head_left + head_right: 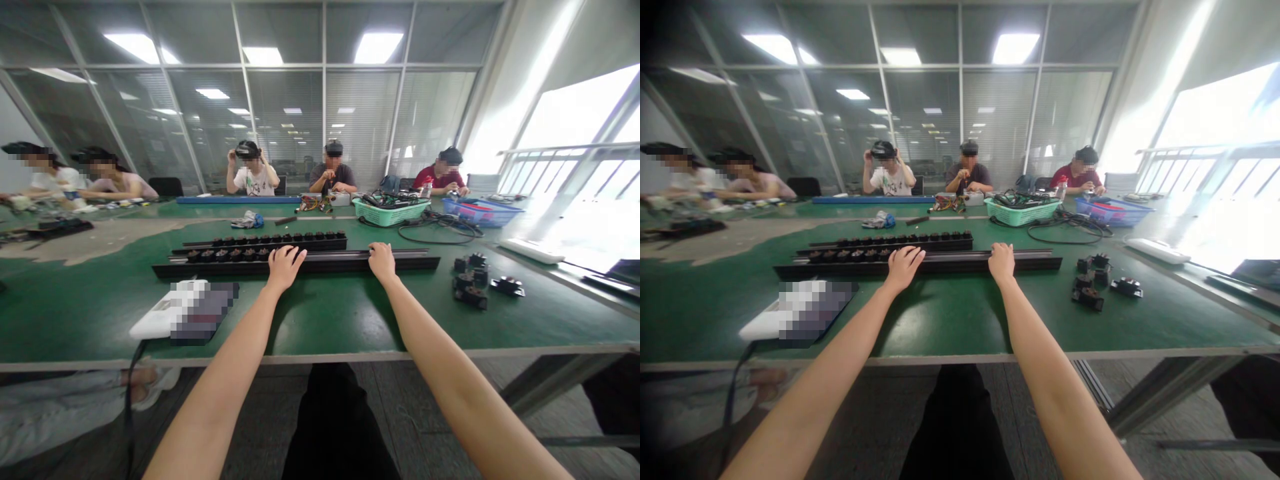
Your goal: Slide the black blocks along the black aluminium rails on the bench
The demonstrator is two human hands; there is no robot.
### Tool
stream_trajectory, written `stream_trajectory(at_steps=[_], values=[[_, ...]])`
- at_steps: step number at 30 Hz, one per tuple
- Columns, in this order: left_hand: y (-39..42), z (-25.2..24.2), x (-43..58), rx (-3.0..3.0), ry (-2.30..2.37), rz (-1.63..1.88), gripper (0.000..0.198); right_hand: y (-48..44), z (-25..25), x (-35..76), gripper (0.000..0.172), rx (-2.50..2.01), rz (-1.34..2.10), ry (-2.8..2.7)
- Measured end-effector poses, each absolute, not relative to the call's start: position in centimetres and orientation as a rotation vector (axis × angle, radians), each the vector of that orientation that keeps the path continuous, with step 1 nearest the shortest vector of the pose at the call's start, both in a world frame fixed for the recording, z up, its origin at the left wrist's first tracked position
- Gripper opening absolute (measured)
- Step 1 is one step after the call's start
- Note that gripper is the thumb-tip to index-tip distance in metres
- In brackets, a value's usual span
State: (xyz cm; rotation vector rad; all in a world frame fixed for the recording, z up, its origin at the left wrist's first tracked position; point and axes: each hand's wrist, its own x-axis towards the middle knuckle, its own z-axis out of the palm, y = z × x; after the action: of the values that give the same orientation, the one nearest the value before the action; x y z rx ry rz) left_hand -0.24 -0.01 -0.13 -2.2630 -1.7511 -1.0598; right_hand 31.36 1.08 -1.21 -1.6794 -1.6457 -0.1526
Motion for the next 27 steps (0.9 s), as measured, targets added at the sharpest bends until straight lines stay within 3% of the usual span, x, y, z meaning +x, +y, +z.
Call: stream_trajectory(at_steps=[17, 27], values=[[-0.1, -0.1, -0.3, -2.275, -1.762, -1.076, 0.047, 1.3, -1.7, 32.1, 0.05, -1.711, -0.146, -1.56], [-0.4, 0.2, -0.2, -2.274, -1.779, -1.07, 0.045, 0.3, -0.8, 31.9, 0.043, -1.737, -0.072, -1.512]])
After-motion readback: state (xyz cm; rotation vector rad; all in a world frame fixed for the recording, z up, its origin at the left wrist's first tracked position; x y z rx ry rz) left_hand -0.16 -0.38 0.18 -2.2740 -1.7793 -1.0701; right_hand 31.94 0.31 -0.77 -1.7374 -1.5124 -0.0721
